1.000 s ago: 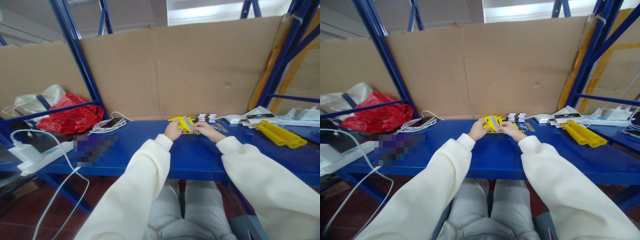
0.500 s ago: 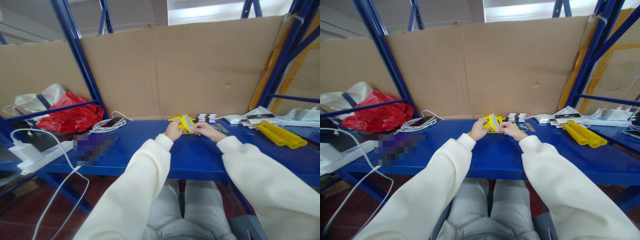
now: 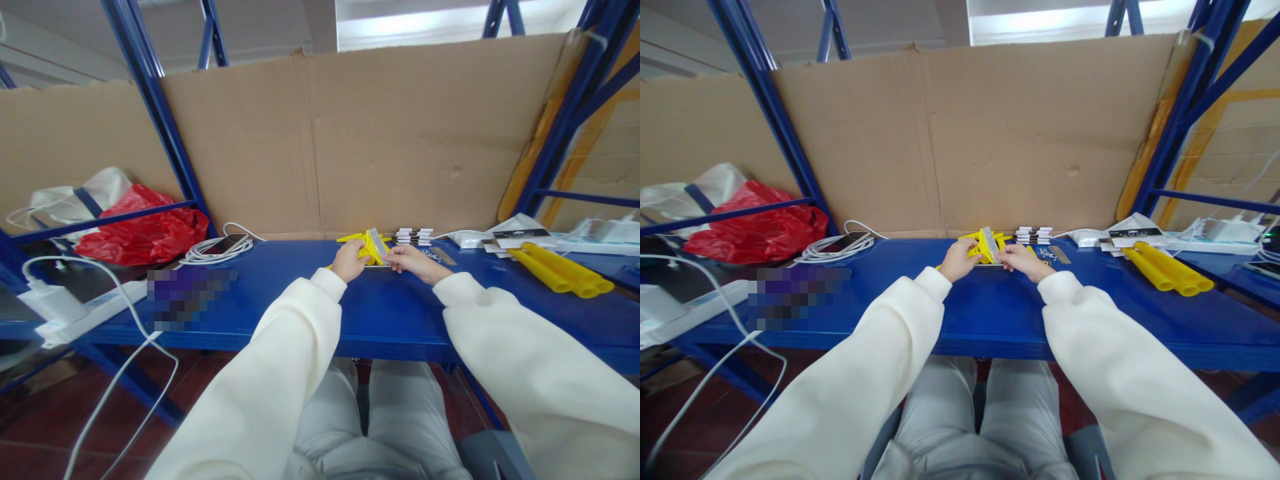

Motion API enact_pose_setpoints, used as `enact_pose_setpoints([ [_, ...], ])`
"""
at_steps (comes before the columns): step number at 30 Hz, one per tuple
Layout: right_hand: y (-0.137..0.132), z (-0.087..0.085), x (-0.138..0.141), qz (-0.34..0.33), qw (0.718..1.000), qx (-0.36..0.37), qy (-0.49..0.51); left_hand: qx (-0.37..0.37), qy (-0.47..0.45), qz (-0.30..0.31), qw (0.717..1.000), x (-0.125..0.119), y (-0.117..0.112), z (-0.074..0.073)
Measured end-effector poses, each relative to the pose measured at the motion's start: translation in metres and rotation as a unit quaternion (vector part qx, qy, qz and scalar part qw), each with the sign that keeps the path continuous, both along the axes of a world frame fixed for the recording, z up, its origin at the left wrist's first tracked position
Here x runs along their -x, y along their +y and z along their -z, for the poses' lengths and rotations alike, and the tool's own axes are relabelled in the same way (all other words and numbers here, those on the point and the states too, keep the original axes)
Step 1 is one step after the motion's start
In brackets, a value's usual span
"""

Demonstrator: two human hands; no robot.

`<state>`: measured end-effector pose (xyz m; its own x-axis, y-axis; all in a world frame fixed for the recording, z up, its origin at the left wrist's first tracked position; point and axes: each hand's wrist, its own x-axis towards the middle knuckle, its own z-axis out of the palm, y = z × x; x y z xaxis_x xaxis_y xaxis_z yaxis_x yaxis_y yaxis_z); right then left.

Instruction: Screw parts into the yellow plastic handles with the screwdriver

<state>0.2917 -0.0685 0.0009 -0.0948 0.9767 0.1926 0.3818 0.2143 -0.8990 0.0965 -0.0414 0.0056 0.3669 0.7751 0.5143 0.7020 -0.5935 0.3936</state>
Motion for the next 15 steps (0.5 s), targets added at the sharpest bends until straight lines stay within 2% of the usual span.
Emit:
enact_pose_setpoints([
  [8, 0.0015, -0.0003, -0.0006, -0.012, 0.998, 0.029, 0.063, -0.017, 0.015, 0.037, 0.999, -0.0032, -0.0001, 0.0032],
  [15, 0.0032, 0.0009, -0.0048, -0.065, 0.990, 0.048, 0.116, -0.055, 0.068, 0.057, 0.995, -0.0013, -0.0081, 0.0015],
])
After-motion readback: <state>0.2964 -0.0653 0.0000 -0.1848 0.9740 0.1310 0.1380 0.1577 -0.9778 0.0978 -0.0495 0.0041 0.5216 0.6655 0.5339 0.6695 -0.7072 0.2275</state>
